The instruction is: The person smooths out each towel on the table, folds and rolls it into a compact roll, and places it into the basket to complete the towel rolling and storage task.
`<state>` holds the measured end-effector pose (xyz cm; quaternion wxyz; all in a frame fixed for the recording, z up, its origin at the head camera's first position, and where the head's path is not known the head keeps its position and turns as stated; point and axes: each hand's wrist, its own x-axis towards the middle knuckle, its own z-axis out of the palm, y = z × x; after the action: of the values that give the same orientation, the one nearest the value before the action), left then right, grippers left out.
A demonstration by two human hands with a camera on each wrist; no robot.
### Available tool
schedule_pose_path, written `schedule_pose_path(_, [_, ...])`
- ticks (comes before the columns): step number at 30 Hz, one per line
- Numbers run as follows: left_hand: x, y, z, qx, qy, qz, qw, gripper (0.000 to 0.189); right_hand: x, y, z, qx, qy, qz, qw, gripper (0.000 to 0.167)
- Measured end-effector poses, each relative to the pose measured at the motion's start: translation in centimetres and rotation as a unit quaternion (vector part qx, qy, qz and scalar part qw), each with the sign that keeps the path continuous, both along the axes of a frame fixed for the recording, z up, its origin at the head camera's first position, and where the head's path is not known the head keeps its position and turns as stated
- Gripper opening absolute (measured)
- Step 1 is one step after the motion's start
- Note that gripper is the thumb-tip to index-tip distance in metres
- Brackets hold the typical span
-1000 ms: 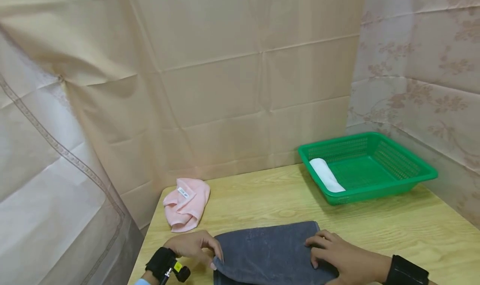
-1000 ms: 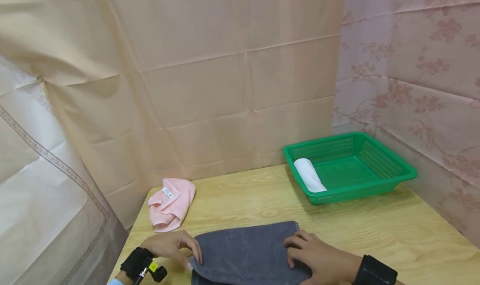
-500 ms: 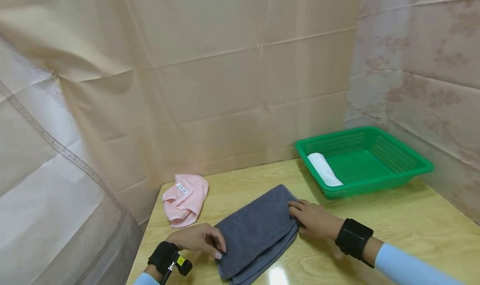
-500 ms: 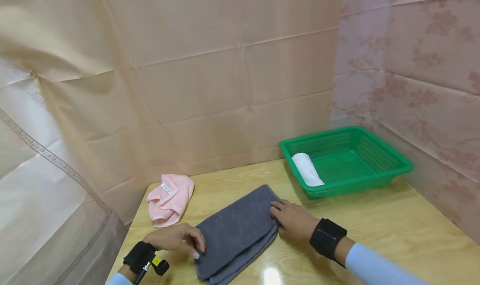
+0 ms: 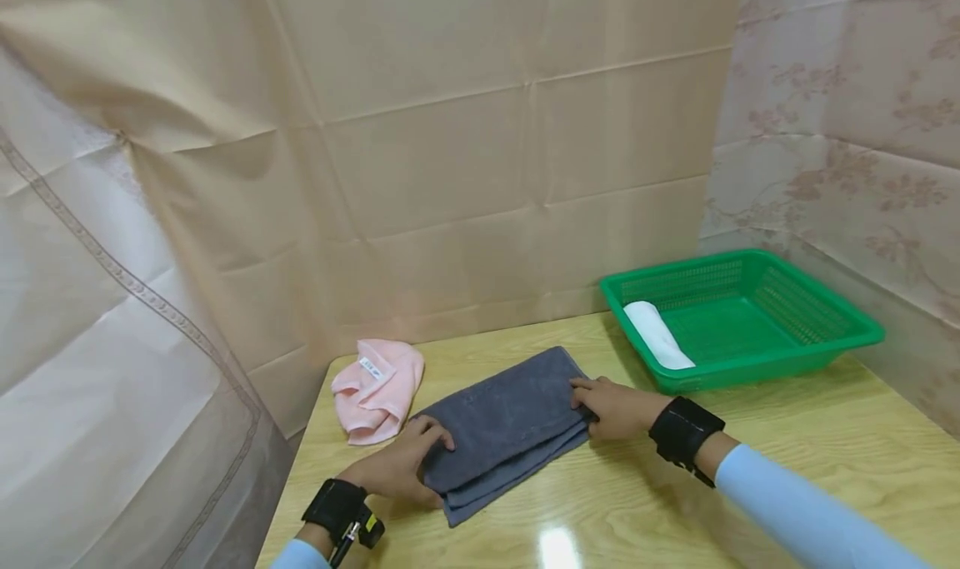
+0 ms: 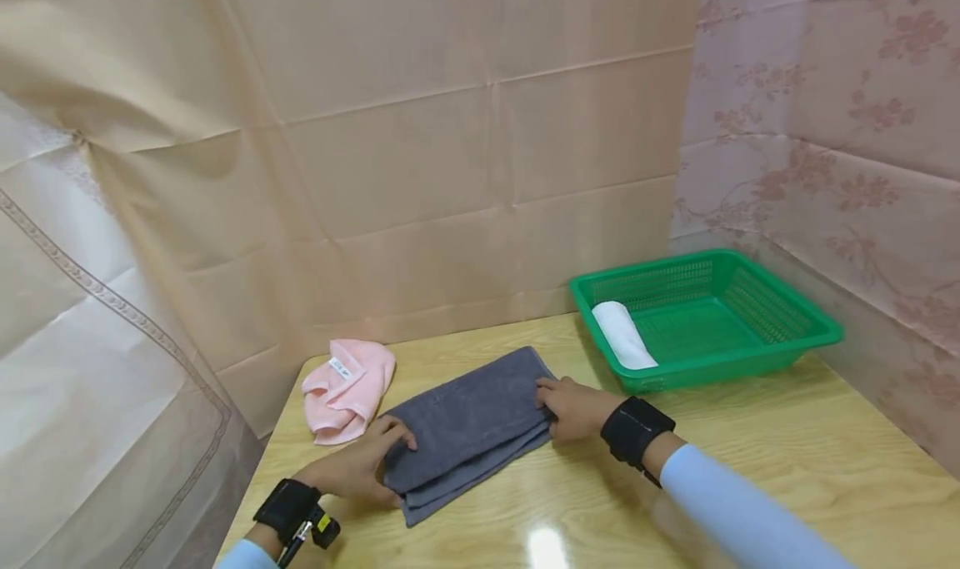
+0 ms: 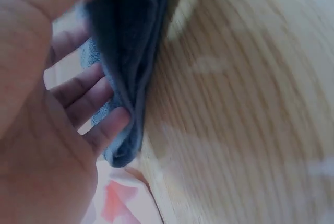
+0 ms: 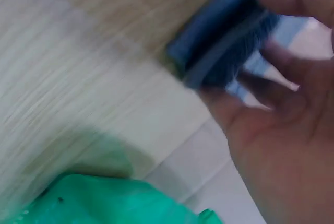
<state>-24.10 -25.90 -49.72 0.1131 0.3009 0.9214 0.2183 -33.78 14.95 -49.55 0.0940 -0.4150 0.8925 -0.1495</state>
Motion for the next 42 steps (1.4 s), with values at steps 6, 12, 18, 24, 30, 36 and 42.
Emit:
schedule_pose_path(6, [-0.6, -0.7, 0.5, 0.052, 0.028, 0.01, 0.9982, 0.023, -0.3, 0.3, -0.4, -0.027, 0.127, 0.042, 0.9907, 0.03])
schedule_pose_path(12, [-0.6, -0.6, 1.5, 0.146, -0.003, 0.038, 0.9885, 0.016, -0.1, 0.7, 0.0, -0.048, 0.163, 0.01, 0.9854, 0.018])
schedule_pose_path(18, [-0.3, 0.2, 1.9, 0.23, -0.066, 0.047, 0.9697, 0.009, 0.2, 0.9, 0.2, -0.035, 0.127, -0.003, 0.9913, 0.022])
schedule_pose_path(24, [-0.1, 0.5, 1.2, 0.266, -0.121, 0.016, 0.9563, 0.008, -0.1, 0.7, -1.4, -0.035, 0.245, 0.033, 0.9682, 0.019])
schedule_pose_path(30, [0.2, 0.4, 1.0, 0.206, -0.151, -0.034, 0.9663, 0.008, 0.1, 1.3, -1.2, -0.085, 0.2, -0.049, 0.975, 0.011])
schedule_pose_path(36, [0.3, 0.9, 0.6, 0.119, -0.192, -0.098, 0.9692, 0.021, 1.5, 1.8, -0.6, -0.058, 0.102, -0.053, 0.9917, 0.007])
schedule_pose_path(42, [0.5, 2.2, 1.1, 0.16, -0.295, -0.142, 0.9314, 0.033, 1.1, 1.1, -1.1, -0.074, 0.141, -0.08, 0.984, 0.027])
